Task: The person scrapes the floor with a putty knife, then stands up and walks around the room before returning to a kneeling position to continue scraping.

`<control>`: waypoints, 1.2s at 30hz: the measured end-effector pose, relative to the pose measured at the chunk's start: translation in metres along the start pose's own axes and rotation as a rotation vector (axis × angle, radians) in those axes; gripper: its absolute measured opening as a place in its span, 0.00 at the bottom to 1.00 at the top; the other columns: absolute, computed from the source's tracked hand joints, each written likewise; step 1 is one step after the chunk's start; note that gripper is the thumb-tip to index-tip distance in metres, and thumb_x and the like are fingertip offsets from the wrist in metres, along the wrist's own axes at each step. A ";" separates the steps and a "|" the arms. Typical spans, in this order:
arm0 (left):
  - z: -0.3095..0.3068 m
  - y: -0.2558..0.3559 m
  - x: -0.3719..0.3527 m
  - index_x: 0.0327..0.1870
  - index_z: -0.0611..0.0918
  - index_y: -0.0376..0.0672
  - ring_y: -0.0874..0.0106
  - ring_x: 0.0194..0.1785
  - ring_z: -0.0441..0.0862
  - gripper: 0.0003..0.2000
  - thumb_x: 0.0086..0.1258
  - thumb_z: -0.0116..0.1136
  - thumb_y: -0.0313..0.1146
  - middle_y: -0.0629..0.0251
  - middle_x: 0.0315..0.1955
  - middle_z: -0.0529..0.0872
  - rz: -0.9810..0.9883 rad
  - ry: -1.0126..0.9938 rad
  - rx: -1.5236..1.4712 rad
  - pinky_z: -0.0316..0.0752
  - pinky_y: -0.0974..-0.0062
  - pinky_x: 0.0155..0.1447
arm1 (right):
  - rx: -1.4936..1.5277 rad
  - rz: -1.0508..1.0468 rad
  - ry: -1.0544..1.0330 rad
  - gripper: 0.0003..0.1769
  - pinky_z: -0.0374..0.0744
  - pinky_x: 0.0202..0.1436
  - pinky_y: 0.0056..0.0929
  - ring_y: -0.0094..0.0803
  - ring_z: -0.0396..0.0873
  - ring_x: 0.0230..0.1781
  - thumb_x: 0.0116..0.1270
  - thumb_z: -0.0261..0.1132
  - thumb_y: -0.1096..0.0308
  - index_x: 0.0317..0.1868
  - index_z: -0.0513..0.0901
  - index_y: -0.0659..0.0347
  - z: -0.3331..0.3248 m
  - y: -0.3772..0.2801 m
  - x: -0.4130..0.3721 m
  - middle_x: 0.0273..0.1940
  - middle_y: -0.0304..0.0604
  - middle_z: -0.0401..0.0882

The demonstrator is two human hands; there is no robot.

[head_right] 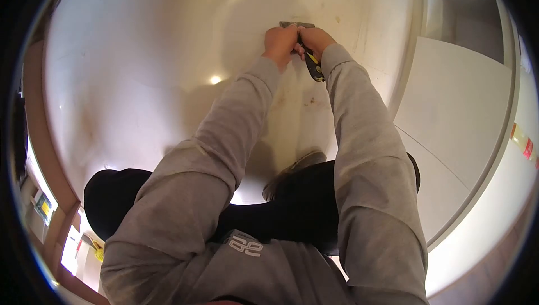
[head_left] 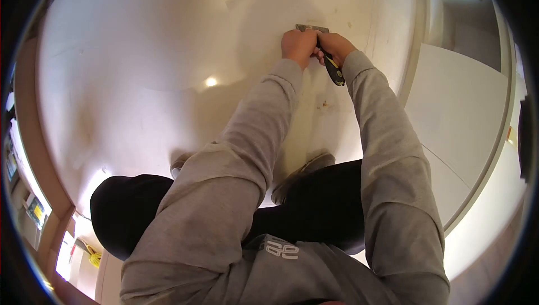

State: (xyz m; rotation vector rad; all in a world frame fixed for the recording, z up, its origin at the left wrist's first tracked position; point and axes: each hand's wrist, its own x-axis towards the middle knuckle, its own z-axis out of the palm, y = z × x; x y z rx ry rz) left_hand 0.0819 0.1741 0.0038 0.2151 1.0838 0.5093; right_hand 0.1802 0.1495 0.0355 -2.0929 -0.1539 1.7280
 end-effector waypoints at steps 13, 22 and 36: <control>-0.003 0.002 0.016 0.24 0.77 0.28 0.64 0.15 0.77 0.15 0.70 0.52 0.31 0.54 0.17 0.79 0.118 -0.125 0.087 0.73 0.64 0.19 | -0.040 0.070 -0.138 0.22 0.72 0.17 0.31 0.29 0.69 0.12 0.77 0.52 0.52 0.32 0.76 0.62 -0.014 -0.022 0.029 0.18 0.40 0.73; 0.005 0.023 0.018 0.33 0.78 0.28 0.63 0.17 0.79 0.13 0.71 0.49 0.32 0.57 0.18 0.78 0.119 -0.049 0.150 0.72 0.65 0.20 | -0.019 -0.050 -0.004 0.21 0.71 0.15 0.31 0.29 0.69 0.11 0.76 0.51 0.56 0.29 0.74 0.62 0.002 -0.034 0.014 0.16 0.41 0.73; 0.058 -0.063 -0.012 0.44 0.77 0.33 0.63 0.29 0.83 0.23 0.74 0.53 0.51 0.54 0.33 0.83 -0.207 -0.129 0.405 0.81 0.62 0.35 | -0.139 -0.041 0.101 0.23 0.73 0.15 0.30 0.28 0.72 0.13 0.76 0.55 0.48 0.36 0.73 0.63 -0.130 0.051 -0.011 0.20 0.41 0.74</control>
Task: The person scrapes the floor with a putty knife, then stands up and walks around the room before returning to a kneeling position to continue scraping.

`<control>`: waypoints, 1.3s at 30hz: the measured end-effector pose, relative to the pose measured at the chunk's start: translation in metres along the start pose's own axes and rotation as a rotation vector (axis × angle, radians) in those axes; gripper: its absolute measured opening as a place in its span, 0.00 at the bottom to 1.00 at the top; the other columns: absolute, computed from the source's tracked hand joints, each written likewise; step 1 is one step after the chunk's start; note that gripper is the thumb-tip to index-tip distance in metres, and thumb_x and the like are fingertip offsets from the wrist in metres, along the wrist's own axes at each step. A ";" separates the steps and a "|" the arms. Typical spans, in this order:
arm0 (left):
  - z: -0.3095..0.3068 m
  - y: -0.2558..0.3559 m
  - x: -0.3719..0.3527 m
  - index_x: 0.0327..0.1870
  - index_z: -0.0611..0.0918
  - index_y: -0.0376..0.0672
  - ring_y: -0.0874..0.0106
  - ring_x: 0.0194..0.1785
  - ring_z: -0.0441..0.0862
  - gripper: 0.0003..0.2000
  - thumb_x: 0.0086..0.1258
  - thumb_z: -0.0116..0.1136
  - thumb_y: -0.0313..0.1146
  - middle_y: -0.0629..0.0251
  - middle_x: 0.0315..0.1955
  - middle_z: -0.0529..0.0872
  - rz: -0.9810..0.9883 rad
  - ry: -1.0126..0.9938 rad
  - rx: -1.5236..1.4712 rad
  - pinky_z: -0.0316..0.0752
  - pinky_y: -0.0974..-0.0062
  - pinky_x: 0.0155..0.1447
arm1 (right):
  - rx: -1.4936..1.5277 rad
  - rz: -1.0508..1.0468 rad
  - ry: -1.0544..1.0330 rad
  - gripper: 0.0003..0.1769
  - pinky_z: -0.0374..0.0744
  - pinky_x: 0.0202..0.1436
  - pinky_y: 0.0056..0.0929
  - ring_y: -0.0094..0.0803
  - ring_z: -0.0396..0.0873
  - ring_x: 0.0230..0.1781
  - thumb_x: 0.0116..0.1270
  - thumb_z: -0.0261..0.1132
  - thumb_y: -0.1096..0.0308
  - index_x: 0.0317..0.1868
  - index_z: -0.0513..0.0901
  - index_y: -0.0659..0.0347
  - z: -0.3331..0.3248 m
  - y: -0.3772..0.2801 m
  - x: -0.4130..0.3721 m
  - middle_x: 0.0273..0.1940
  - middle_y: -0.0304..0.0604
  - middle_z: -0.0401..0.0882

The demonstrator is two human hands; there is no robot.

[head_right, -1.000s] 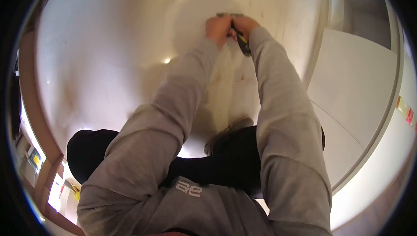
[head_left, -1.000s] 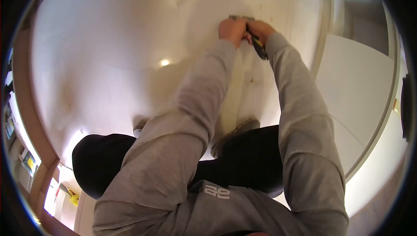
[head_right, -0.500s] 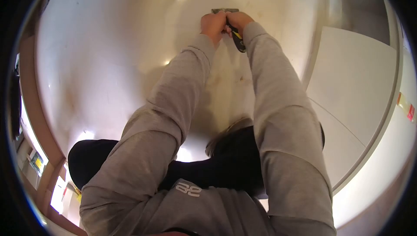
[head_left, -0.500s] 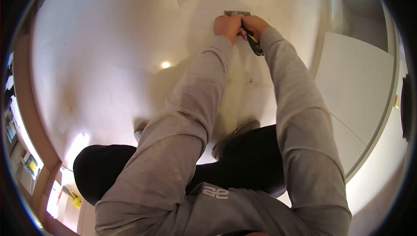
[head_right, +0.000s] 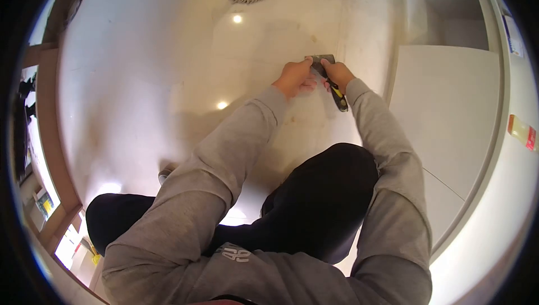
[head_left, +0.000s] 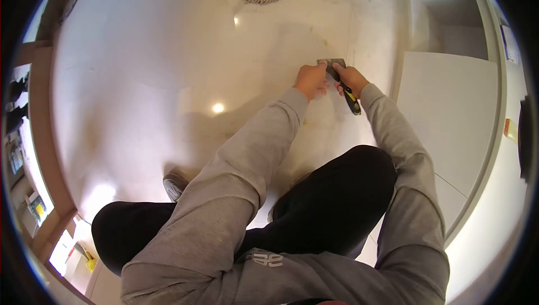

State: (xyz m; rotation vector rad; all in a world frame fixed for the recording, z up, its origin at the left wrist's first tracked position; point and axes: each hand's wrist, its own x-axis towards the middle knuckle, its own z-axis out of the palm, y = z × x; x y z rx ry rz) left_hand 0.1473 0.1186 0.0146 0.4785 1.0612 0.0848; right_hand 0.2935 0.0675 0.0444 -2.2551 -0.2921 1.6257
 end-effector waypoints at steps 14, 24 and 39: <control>0.036 0.012 0.044 0.37 0.75 0.29 0.62 0.15 0.74 0.17 0.77 0.46 0.38 0.53 0.21 0.78 0.252 0.202 -0.141 0.71 0.61 0.20 | -0.273 -0.440 -0.057 0.25 0.78 0.24 0.39 0.42 0.80 0.20 0.75 0.53 0.55 0.34 0.81 0.71 0.001 -0.015 0.070 0.25 0.54 0.82; 0.039 0.002 0.045 0.36 0.78 0.31 0.63 0.15 0.74 0.15 0.75 0.46 0.36 0.55 0.18 0.79 0.208 0.191 -0.260 0.72 0.64 0.21 | 0.064 -0.066 -0.155 0.21 0.72 0.15 0.36 0.34 0.72 0.12 0.76 0.52 0.56 0.37 0.77 0.68 -0.007 -0.031 0.026 0.21 0.50 0.78; 0.023 0.041 0.031 0.33 0.77 0.34 0.67 0.16 0.75 0.17 0.76 0.51 0.41 0.61 0.19 0.79 0.216 0.305 -0.094 0.69 0.68 0.20 | -0.069 -0.367 -0.022 0.26 0.79 0.31 0.45 0.49 0.83 0.27 0.72 0.54 0.54 0.27 0.78 0.72 0.022 -0.029 0.090 0.25 0.58 0.81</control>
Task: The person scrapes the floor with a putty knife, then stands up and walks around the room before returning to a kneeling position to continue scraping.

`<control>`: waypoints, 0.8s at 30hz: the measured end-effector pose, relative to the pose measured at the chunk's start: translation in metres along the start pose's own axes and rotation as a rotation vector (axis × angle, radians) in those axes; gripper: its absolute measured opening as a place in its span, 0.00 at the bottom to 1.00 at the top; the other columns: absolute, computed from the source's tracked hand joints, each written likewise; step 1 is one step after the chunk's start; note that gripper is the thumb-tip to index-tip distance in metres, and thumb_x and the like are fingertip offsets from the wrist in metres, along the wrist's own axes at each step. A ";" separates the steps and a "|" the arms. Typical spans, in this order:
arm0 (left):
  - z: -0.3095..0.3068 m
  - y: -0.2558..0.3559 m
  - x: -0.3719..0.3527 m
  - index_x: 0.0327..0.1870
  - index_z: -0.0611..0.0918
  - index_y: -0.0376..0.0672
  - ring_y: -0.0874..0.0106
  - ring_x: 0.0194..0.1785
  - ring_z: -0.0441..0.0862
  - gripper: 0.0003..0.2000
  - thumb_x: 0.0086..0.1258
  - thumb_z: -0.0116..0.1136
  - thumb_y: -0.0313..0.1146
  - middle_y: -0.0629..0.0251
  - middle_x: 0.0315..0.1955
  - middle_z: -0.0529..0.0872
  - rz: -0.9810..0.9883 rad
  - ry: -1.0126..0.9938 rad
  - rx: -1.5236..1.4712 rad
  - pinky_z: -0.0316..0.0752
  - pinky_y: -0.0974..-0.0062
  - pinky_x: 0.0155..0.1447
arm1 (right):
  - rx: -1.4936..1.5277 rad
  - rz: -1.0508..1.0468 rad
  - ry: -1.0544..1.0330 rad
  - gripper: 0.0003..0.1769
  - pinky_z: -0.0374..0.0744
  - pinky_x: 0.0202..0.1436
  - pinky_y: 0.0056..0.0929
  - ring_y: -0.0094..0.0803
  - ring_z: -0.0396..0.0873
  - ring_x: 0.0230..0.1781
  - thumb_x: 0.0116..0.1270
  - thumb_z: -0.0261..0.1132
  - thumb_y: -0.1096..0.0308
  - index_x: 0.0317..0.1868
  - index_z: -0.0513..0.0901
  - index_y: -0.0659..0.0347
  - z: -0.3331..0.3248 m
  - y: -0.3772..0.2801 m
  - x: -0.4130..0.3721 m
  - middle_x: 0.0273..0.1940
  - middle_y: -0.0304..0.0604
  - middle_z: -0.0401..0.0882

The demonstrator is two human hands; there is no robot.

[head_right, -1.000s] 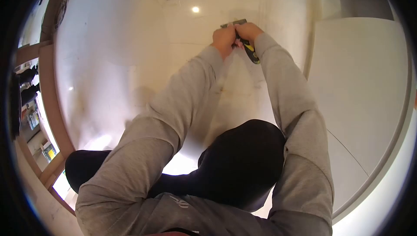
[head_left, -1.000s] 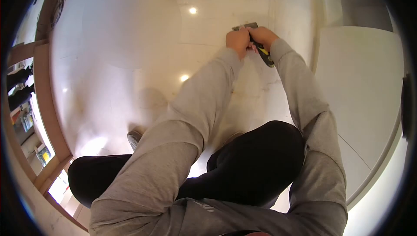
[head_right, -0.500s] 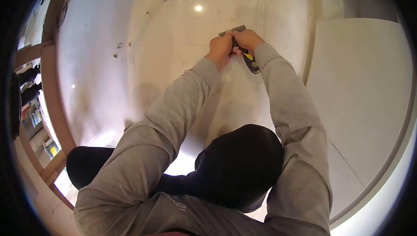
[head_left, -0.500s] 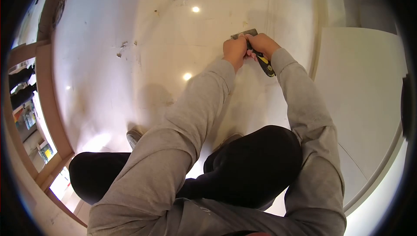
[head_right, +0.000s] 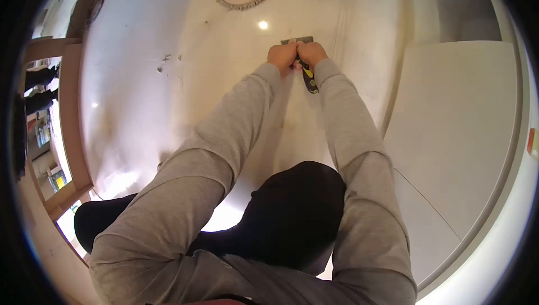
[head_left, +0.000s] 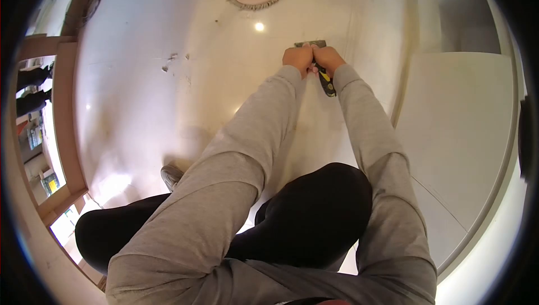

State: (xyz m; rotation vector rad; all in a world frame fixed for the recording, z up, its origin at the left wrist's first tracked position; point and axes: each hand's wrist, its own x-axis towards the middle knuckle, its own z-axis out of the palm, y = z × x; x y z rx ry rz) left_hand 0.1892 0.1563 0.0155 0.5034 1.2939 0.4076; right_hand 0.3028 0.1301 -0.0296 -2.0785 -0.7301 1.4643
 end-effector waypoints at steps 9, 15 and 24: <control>-0.095 -0.039 -0.038 0.36 0.75 0.34 0.67 0.15 0.72 0.16 0.77 0.48 0.41 0.60 0.20 0.75 0.011 0.024 0.129 0.69 0.66 0.18 | 0.629 0.014 -0.061 0.22 0.79 0.16 0.37 0.38 0.81 0.20 0.74 0.57 0.58 0.47 0.69 0.74 0.086 0.011 -0.102 0.24 0.48 0.77; -0.100 -0.013 -0.044 0.47 0.74 0.39 0.67 0.24 0.80 0.12 0.79 0.44 0.40 0.59 0.29 0.82 0.040 -0.018 0.137 0.78 0.67 0.27 | 0.475 0.037 -0.208 0.18 0.78 0.23 0.30 0.29 0.81 0.23 0.73 0.61 0.55 0.48 0.71 0.62 0.051 0.019 -0.119 0.30 0.42 0.81; -0.084 0.050 0.024 0.35 0.81 0.32 0.68 0.20 0.79 0.19 0.74 0.56 0.44 0.56 0.25 0.85 0.137 -0.078 1.080 0.74 0.69 0.24 | 0.261 -0.046 0.130 0.19 0.78 0.30 0.28 0.28 0.82 0.28 0.71 0.62 0.53 0.49 0.71 0.59 -0.048 -0.021 -0.200 0.35 0.43 0.83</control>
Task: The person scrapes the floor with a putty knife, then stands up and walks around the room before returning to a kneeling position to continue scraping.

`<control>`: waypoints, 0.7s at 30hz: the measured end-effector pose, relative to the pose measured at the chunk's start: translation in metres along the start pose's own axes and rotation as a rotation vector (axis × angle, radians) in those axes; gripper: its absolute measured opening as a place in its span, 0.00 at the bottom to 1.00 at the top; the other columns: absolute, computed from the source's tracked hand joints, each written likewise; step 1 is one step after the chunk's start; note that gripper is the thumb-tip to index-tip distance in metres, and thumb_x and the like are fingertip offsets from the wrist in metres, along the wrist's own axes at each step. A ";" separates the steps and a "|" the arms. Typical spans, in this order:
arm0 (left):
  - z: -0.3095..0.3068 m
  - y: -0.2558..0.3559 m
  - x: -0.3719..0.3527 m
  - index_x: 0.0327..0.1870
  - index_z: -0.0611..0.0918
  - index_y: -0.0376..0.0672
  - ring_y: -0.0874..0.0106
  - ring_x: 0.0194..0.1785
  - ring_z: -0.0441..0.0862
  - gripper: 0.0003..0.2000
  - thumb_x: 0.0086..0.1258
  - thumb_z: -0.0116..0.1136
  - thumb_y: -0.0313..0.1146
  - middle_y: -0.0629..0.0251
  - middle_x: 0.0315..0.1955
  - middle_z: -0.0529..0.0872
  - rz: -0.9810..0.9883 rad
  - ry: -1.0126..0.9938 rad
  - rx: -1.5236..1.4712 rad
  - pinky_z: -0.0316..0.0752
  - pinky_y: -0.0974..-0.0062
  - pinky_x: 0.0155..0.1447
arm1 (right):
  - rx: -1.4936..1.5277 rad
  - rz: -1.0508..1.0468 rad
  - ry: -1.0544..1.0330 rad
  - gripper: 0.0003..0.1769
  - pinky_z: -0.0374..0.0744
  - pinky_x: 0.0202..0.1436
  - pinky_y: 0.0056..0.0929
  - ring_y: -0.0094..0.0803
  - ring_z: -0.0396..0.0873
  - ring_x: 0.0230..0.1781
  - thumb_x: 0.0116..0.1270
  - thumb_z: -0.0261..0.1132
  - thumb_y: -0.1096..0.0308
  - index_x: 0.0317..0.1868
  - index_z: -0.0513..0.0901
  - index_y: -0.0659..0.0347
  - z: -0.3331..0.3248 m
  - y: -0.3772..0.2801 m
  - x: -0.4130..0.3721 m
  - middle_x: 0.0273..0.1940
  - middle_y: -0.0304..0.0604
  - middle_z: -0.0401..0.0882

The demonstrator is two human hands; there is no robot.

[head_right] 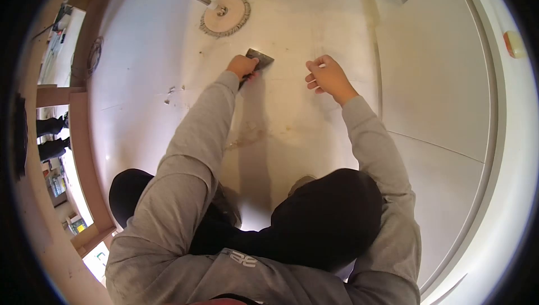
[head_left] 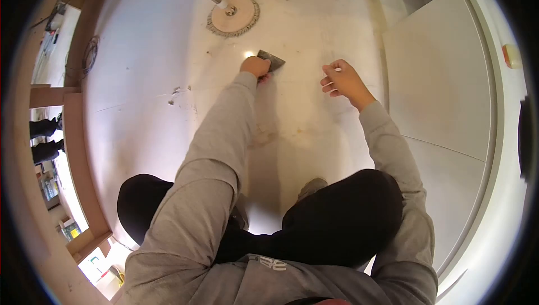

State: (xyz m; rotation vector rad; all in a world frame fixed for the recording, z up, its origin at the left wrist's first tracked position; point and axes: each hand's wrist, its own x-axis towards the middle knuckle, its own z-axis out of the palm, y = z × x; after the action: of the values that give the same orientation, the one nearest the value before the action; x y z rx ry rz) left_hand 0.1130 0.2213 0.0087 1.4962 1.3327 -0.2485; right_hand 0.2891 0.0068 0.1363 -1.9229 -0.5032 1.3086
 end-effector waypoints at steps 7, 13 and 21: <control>-0.040 0.041 0.000 0.25 0.84 0.43 0.71 0.26 0.83 0.19 0.65 0.57 0.50 0.68 0.22 0.86 -0.008 0.112 0.470 0.78 0.71 0.38 | -0.011 0.173 0.102 0.16 0.78 0.29 0.29 0.28 0.81 0.26 0.71 0.61 0.55 0.46 0.72 0.58 -0.019 0.087 -0.023 0.33 0.42 0.82; -0.034 0.067 0.015 0.20 0.82 0.42 0.68 0.28 0.83 0.25 0.63 0.59 0.58 0.64 0.18 0.83 0.104 0.186 0.730 0.77 0.68 0.40 | -0.338 -0.051 0.364 0.19 0.75 0.27 0.32 0.32 0.77 0.21 0.68 0.65 0.53 0.29 0.74 0.60 -0.027 0.167 0.032 0.22 0.42 0.79; -0.029 0.075 0.027 0.21 0.84 0.39 0.64 0.28 0.84 0.27 0.62 0.58 0.59 0.61 0.20 0.85 0.163 0.282 0.736 0.77 0.66 0.40 | -0.545 0.038 0.533 0.33 0.71 0.27 0.40 0.43 0.69 0.19 0.62 0.67 0.40 0.17 0.69 0.60 -0.026 0.132 0.044 0.16 0.45 0.72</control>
State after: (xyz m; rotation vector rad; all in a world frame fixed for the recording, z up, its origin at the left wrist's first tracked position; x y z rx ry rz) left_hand 0.1698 0.2745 0.0422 2.3149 1.4002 -0.4698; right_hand 0.3188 -0.0580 0.0143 -2.6217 -0.5829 0.6567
